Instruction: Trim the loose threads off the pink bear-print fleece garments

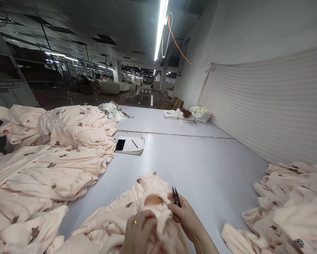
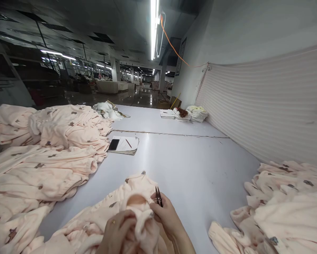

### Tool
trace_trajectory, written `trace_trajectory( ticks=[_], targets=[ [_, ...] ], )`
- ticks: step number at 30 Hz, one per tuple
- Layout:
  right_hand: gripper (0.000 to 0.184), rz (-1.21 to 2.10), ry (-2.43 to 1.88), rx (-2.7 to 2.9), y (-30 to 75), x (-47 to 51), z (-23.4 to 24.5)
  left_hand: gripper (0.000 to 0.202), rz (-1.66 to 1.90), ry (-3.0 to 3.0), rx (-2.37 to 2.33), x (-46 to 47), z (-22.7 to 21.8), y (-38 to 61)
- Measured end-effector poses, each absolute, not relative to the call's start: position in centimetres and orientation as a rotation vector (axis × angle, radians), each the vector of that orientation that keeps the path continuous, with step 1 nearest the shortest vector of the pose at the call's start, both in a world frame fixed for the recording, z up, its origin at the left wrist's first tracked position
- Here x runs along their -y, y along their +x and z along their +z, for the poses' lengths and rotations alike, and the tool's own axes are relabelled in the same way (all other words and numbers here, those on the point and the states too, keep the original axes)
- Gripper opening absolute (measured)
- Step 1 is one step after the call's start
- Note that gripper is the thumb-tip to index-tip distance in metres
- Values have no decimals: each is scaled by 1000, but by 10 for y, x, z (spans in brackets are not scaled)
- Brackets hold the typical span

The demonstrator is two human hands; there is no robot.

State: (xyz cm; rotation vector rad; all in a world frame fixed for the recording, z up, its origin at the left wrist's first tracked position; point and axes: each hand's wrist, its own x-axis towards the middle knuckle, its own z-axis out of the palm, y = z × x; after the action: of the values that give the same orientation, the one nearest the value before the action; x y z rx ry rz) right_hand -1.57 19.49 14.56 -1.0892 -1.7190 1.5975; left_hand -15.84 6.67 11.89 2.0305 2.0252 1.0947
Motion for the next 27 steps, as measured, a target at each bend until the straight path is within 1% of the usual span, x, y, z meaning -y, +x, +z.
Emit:
trace_trajectory(
  ticks=[2,4,7,9,12,15,17,20,21,25,27],
  targets=[
    [30,1752,-1016,1647,-11,-188,148,29,1313,1873,-2062,-72,136,-164],
    [37,1906,-922,1508,-11,-181,147,34,1384,1754,-2035,-78,152,-168],
    [39,2027,-792,1269,-20,-170,145,40,1305,1647,-1934,-83,165,-172],
    [38,2020,-751,1194,-26,-163,145,51,1211,1573,-1866,-82,167,-174],
    [39,2039,-725,1176,-29,-153,150,65,1036,1406,-1701,-76,167,-182],
    [39,2007,-756,1226,-24,-145,159,69,900,1196,-1541,-69,170,-191],
    [40,1956,-776,1296,-20,-140,164,66,893,1104,-1439,-65,172,-194],
    [40,1951,-765,1405,-14,-135,166,38,971,1093,-1327,-60,171,-191],
    [40,1957,-768,1431,-13,-133,166,32,993,1085,-1321,-58,170,-189],
    [36,1964,-749,1522,-12,-124,169,31,1169,1040,-1313,-49,170,-178],
    [32,1965,-709,1553,-12,-120,171,35,1240,1133,-1336,-44,175,-174]
  ],
)
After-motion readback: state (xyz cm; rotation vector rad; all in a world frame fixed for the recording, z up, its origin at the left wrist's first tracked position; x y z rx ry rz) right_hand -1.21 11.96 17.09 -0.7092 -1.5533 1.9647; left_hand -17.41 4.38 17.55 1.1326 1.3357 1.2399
